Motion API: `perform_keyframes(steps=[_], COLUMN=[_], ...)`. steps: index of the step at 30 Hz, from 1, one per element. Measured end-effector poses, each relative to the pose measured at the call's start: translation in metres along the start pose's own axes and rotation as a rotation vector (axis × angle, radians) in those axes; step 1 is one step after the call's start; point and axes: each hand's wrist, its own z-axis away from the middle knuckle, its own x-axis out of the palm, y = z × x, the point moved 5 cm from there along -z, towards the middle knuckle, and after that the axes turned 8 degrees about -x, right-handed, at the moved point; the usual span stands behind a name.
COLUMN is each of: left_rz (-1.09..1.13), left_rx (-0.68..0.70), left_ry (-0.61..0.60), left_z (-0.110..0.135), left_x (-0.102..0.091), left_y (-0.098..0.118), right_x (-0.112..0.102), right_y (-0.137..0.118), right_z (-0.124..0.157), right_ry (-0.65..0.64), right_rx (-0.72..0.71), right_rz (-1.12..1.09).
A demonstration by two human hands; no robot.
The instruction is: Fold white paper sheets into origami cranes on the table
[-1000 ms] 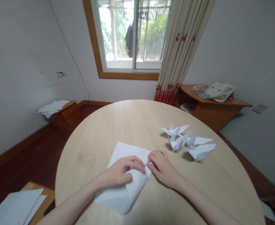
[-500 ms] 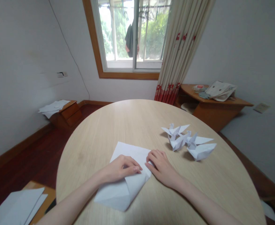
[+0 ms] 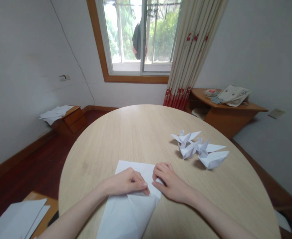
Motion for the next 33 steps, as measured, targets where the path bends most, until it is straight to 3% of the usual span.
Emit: perform_keyframes(steps=[6, 13, 25, 33], left_rz=[-0.106, -0.406, -0.476, -0.635], left_rx=[-0.041, -0.009, -0.021, 0.032], left_ry=[0.148, 0.113, 0.094, 0.162], left_z=[-0.007, -0.003, 0.001, 0.004], left_x=[0.002, 0.005, 0.005, 0.007], left_y=[-0.012, -0.012, -0.004, 0.004], right_x=[0.003, 0.002, 0.005, 0.006], right_y=[0.001, -0.004, -0.005, 0.001], right_z=[0.001, 0.001, 0.000, 0.000], right_ry=[0.000, -0.012, -0.030, 0.094], right_rx=[-0.006, 0.008, -0.026, 0.004], right_rz=[-0.018, 0.016, 0.106, 0.210])
